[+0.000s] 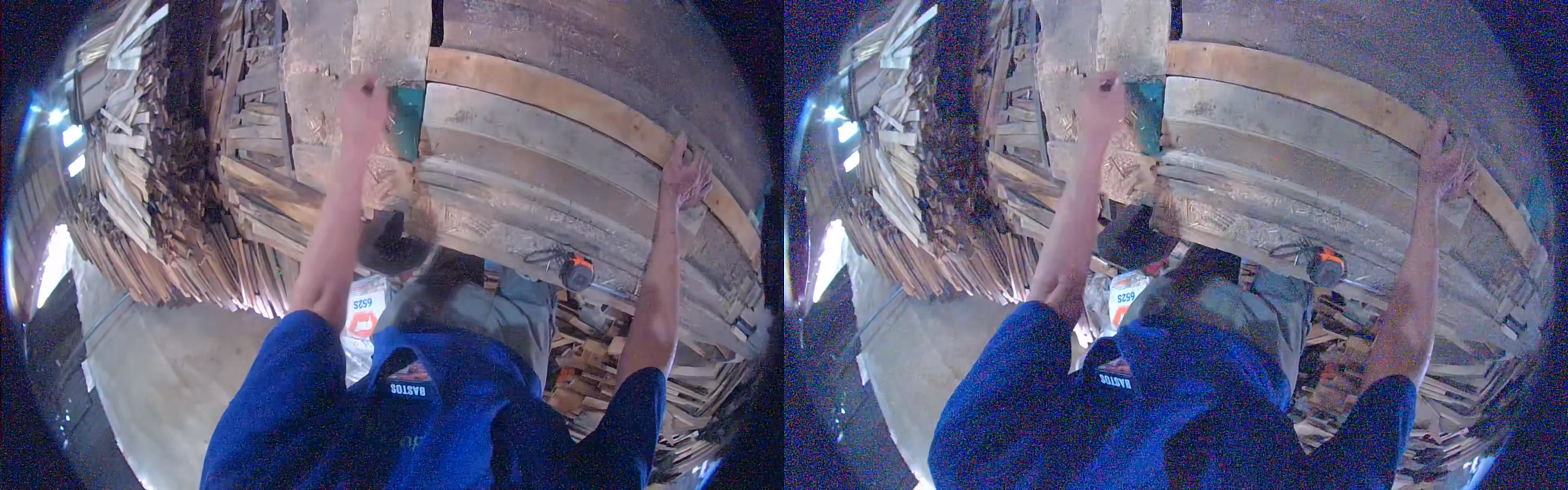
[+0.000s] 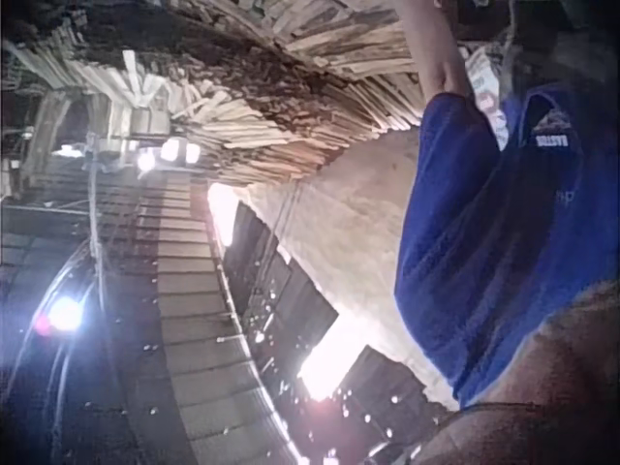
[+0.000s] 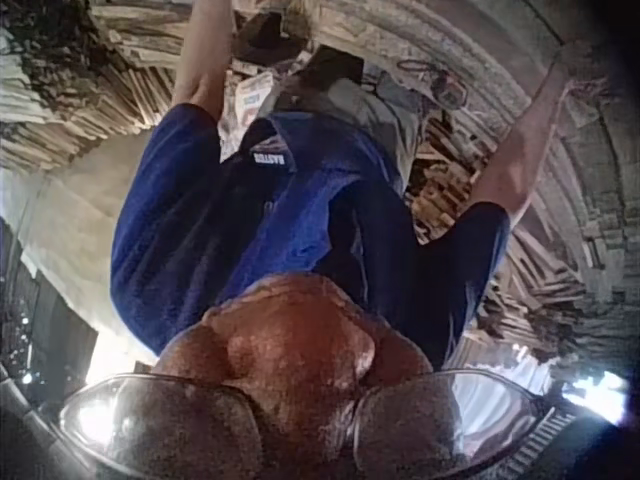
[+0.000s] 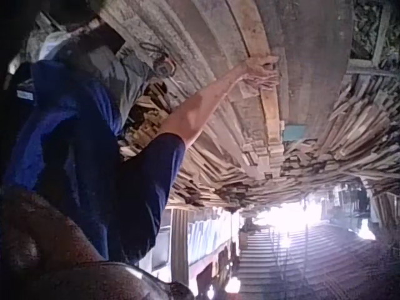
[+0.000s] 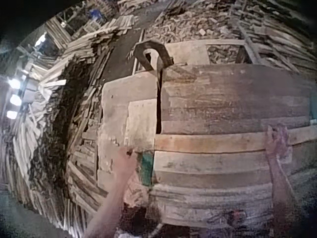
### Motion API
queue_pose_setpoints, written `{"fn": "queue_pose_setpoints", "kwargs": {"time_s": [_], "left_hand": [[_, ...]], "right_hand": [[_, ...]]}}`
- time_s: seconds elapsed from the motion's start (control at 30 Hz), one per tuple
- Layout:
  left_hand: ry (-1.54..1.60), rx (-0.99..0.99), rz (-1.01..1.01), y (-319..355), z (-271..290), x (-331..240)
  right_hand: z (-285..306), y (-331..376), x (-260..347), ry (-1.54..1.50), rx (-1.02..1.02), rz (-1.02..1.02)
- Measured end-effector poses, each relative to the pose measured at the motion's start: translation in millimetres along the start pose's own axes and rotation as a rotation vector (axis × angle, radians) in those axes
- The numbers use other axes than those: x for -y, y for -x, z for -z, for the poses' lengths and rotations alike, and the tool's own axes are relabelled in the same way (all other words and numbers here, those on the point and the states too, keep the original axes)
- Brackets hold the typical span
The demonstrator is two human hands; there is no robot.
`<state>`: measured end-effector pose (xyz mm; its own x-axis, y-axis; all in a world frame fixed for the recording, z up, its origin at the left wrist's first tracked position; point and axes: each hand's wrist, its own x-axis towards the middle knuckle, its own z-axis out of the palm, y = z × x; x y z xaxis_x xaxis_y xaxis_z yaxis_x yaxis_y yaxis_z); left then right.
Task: Picking up long wood planks from a pile and aligning them on a flat surface or workbench.
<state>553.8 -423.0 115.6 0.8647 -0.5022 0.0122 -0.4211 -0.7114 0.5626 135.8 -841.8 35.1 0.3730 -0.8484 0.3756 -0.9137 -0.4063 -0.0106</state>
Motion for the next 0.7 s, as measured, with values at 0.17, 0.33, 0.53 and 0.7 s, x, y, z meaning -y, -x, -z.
{"fn": "queue_pose_setpoints", "kwargs": {"time_s": [0.17,0.33,0.53,0.7], "left_hand": [[-0.106,0.307,0.032,58.8,60.2,30.8],[-0.135,0.384,0.155,127.3,68.1,33.1],[-0.123,0.316,-0.01,152.5,59.1,17.5],[-0.164,0.359,-0.14,141.9,58.5,32.8]], "right_hand": [[4.1,-3.1,0.3,0.003,0.012,-0.031],[4.4,-4.9,5.0,-0.124,0.025,-0.005],[14.4,-4.2,13.5,-0.024,-0.086,0.021],[13.5,-2.3,13.4,-0.077,0.02,-0.046]]}}
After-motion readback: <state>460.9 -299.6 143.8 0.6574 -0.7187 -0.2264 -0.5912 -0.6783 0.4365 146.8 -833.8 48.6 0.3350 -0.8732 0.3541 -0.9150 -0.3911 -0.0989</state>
